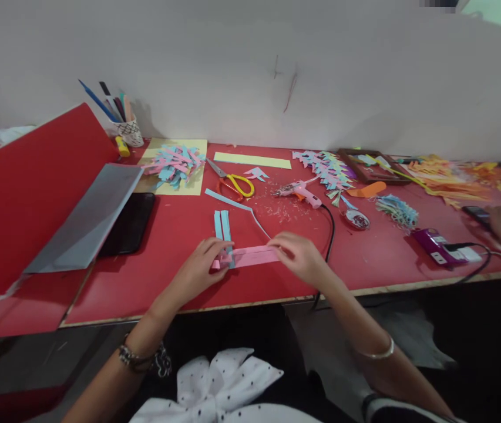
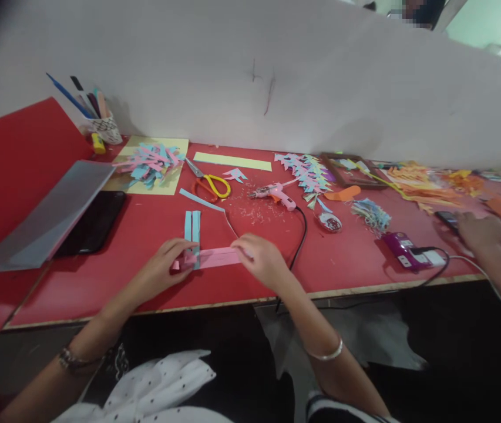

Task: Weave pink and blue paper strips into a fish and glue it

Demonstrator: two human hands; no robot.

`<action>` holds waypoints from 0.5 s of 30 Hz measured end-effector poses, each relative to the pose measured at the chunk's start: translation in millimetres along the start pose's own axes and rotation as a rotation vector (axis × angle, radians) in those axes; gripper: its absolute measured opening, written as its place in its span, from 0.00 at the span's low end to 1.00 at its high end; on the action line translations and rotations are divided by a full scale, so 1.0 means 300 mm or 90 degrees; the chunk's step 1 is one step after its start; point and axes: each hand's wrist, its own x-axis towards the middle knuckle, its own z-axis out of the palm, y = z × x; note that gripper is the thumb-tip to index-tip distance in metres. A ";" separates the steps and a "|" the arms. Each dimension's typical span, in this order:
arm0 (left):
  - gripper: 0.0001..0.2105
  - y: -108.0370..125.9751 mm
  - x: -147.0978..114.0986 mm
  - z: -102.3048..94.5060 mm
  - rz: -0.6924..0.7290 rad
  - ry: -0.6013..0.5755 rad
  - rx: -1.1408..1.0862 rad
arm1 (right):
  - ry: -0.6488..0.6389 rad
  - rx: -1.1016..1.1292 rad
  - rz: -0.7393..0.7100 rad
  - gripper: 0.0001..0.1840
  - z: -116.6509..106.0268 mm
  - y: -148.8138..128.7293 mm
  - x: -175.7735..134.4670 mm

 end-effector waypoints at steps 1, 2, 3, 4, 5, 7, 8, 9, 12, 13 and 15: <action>0.17 -0.001 -0.001 0.001 -0.009 0.001 -0.009 | -0.028 -0.023 0.003 0.10 0.018 -0.019 -0.019; 0.19 -0.002 -0.002 0.002 -0.019 0.000 -0.018 | -0.044 -0.056 0.019 0.09 0.036 -0.035 -0.034; 0.19 -0.002 -0.002 0.003 -0.030 -0.002 -0.027 | -0.057 -0.088 0.042 0.10 0.053 -0.045 -0.046; 0.20 -0.002 -0.002 0.003 -0.038 -0.003 -0.035 | -0.063 -0.120 0.065 0.11 0.065 -0.052 -0.054; 0.20 -0.003 -0.001 0.003 -0.044 -0.005 -0.041 | -0.068 -0.144 0.089 0.11 0.074 -0.056 -0.060; 0.20 -0.003 0.001 0.004 -0.047 -0.007 -0.049 | -0.076 -0.169 0.124 0.11 0.079 -0.059 -0.062; 0.20 -0.003 0.003 0.004 -0.045 -0.008 -0.053 | -0.082 -0.171 0.136 0.10 0.076 -0.059 -0.061; 0.20 -0.003 0.004 0.005 -0.044 -0.007 -0.056 | -0.088 -0.168 0.146 0.10 0.072 -0.059 -0.058; 0.20 -0.003 0.006 0.006 -0.044 -0.005 -0.058 | -0.106 -0.163 0.181 0.10 0.059 -0.068 -0.049; 0.20 -0.003 0.007 0.006 -0.044 -0.006 -0.058 | -0.104 -0.171 0.197 0.11 0.058 -0.074 -0.048; 0.19 -0.002 0.006 0.005 -0.044 -0.009 -0.056 | -0.086 -0.197 0.230 0.15 0.061 -0.088 -0.051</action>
